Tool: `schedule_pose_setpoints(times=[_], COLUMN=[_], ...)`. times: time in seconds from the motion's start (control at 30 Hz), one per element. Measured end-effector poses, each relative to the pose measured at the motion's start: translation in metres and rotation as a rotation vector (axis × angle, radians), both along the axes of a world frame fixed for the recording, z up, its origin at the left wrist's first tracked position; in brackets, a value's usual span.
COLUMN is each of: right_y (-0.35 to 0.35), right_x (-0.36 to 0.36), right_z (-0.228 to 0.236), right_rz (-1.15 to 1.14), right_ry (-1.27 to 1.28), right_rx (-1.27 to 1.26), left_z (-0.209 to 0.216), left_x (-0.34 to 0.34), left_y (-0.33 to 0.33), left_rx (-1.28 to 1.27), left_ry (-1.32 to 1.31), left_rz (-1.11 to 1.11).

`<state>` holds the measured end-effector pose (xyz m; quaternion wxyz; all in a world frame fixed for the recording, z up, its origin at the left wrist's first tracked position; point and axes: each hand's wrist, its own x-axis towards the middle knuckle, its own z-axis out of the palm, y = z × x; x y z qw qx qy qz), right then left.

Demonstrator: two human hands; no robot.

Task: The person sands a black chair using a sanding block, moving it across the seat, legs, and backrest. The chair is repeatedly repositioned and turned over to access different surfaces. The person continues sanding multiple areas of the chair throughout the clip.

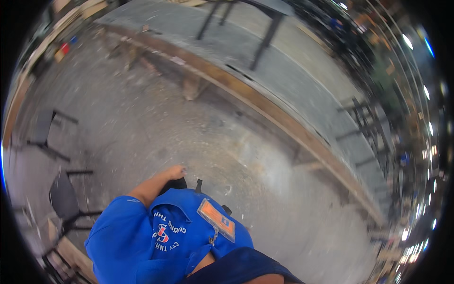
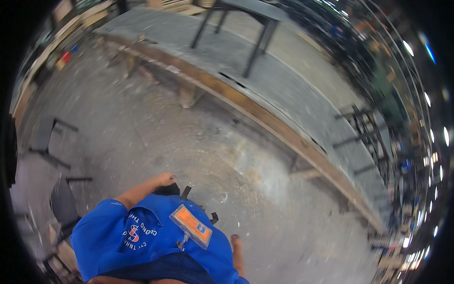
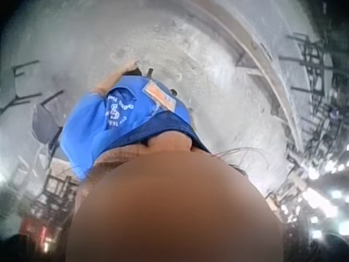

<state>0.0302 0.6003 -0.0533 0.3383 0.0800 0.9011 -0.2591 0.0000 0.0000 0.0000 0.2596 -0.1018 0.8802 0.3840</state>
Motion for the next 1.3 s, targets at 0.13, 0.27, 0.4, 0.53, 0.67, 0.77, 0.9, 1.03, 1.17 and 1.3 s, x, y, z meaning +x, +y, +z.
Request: schedule_pose_setpoints(times=[0.13,0.27,0.4,0.53,0.67,0.77,0.9,1.03,1.17,1.3], right_y=[-0.005,-0.121,-0.279,-0.429,-0.501,-0.502,-0.470,-0.504,-0.654,-0.835], right_x=[-0.190,-0.323,-0.348,-0.323,-0.331,-0.376,-0.452,-0.539,-0.620,-0.664], right_z=[0.037,0.082,0.054,0.033,0.020,-0.014,-0.093,-0.131,-0.072,0.008], right_rz=[-0.346,-0.813,-0.473,0.228,0.221,0.100,-0.220,-0.159,0.451,1.032], right_ry=[0.165,0.356,0.156,-0.178,-0.448,-0.317,-0.169,-0.044,0.132,0.207], right_rx=[0.183,-0.421,-0.490,-0.417,-0.343,-0.285,-0.228,-0.177,-0.056,-0.045], left_z=[-0.010,-0.047,-0.052,-0.007,0.008,0.000,-0.010,-0.001,0.007,0.031], left_x=[0.016,0.060,0.094,0.056,-0.002,-0.057,-0.129,-0.184,-0.231,-0.249], left_y=[-0.024,-0.120,-0.222,-0.313,-0.367,-0.384,-0.388,-0.414,-0.474,-0.549], left_rx=[0.048,-0.148,-0.272,-0.254,-0.278,-0.240,-0.179,-0.056,-0.114,0.229], left_ry=[-0.008,-0.100,-0.361,-0.178,-0.122,-0.186,-0.221,-0.260,-0.126,-0.026], left_rz=[-0.007,0.421,0.571,0.788,0.812,0.752,0.521,0.308,0.593,1.134])
